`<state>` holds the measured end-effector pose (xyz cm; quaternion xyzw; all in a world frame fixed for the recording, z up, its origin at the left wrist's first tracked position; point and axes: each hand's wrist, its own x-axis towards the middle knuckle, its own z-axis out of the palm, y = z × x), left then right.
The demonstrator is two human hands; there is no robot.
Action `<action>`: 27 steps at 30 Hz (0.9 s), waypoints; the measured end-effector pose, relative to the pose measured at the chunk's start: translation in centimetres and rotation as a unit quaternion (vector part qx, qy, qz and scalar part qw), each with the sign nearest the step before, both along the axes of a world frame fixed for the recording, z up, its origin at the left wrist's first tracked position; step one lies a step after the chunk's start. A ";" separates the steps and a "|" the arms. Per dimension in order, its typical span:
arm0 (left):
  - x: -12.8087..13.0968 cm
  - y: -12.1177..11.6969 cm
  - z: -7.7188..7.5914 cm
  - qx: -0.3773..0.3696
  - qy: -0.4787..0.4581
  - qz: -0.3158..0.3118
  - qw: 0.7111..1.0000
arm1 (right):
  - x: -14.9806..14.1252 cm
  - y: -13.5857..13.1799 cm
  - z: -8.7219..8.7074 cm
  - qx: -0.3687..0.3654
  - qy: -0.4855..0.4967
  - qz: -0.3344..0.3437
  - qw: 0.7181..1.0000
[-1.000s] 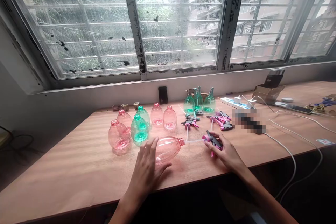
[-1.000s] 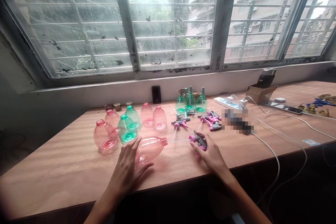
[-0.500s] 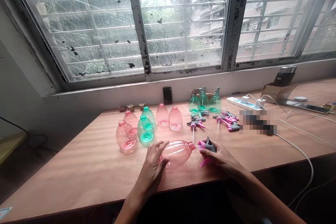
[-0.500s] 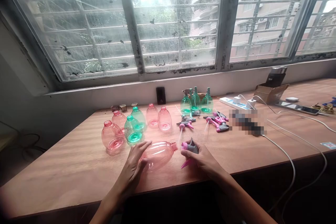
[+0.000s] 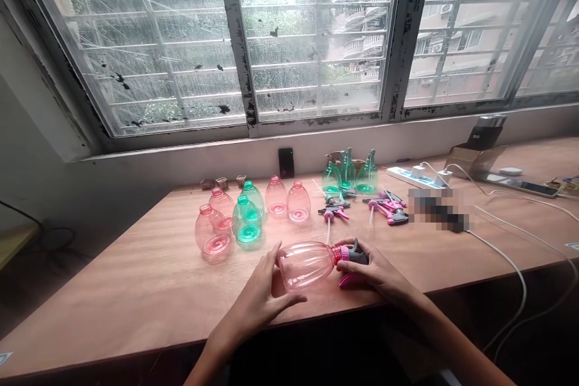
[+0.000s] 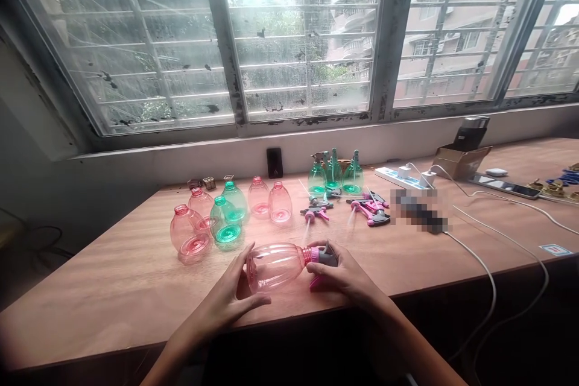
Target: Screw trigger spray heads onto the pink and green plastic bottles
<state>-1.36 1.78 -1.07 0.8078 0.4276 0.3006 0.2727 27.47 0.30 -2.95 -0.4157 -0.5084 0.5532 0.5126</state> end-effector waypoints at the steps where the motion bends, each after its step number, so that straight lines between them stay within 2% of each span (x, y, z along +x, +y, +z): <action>1: -0.1 0.1 -0.1 0.007 0.000 -0.002 1.000 | 0.1 0.0 0.0 -0.001 0.004 0.005 1.000; 5: -0.3 0.4 -0.7 0.028 -0.001 -0.001 1.000 | 0.2 0.1 -0.3 -0.029 0.046 0.020 0.998; 8: -0.3 0.4 -0.9 0.029 -0.001 -0.011 1.000 | 0.2 0.2 -0.6 -0.026 0.043 0.012 0.999; 15: -0.5 0.2 -0.4 0.002 0.004 -0.033 0.999 | 0.3 0.2 -0.7 -0.030 0.036 -0.001 0.999; 19: -0.5 0.0 0.0 0.001 -0.006 -0.025 1.000 | 0.1 0.0 -0.3 -0.030 0.027 0.003 0.999; 27: -0.3 -0.1 0.0 -0.007 -0.021 -0.029 0.999 | 0.2 0.0 -0.2 0.000 -0.001 -0.003 1.000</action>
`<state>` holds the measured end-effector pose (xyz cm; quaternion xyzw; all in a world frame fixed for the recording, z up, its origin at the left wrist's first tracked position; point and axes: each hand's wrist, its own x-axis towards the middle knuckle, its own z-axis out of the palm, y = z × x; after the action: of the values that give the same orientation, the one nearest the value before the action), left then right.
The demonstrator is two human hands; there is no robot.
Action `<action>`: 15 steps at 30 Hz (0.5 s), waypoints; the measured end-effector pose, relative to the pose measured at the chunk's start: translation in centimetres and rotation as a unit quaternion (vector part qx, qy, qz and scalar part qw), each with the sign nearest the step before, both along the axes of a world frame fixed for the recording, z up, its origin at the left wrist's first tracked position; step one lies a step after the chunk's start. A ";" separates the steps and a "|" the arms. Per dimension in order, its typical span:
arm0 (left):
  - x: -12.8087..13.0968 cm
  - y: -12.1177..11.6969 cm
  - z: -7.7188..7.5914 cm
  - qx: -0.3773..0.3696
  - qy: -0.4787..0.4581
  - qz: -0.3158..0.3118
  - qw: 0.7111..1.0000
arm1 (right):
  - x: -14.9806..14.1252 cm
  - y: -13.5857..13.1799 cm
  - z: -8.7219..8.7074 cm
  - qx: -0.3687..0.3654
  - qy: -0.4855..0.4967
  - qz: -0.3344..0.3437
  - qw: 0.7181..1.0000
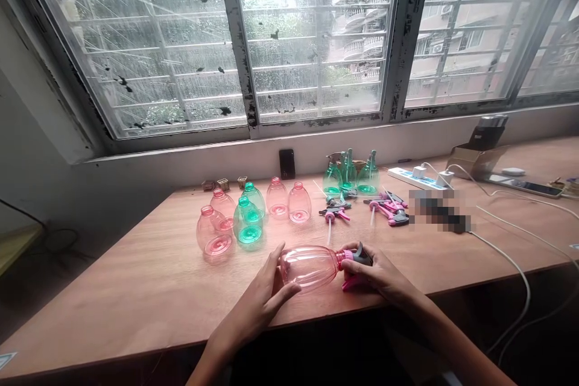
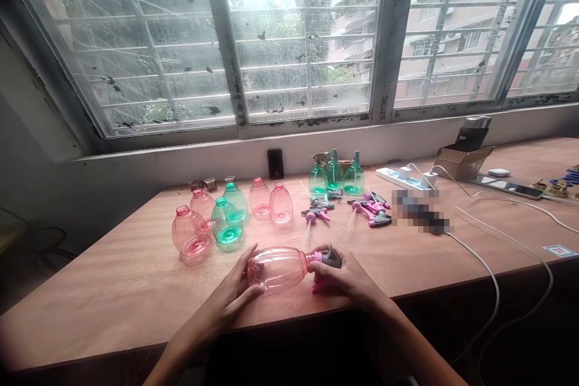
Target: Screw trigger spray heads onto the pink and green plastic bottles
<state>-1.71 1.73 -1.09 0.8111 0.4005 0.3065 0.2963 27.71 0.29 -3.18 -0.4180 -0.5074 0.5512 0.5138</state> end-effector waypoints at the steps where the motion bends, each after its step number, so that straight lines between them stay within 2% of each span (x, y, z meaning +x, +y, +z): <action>1: 0.0 0.0 0.0 -0.001 -0.008 -0.002 1.000 | 0.0 0.0 0.0 0.002 -0.001 0.000 1.000; 5: 0.1 -0.2 0.1 -0.024 -0.034 -0.014 0.999 | 0.1 0.1 -0.3 0.002 0.009 0.004 1.000; 10: 0.4 0.1 0.2 -0.031 -0.017 -0.030 0.999 | 0.0 0.3 -0.5 -0.001 0.010 -0.005 1.000; 15: 0.6 0.1 0.5 0.007 -0.009 -0.004 1.000 | -0.1 0.4 -0.1 -0.001 -0.027 -0.063 0.998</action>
<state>-1.13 1.86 -0.55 0.8120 0.3921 0.3153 0.2958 27.66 0.73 -3.26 -0.4641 -0.4936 0.5066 0.5332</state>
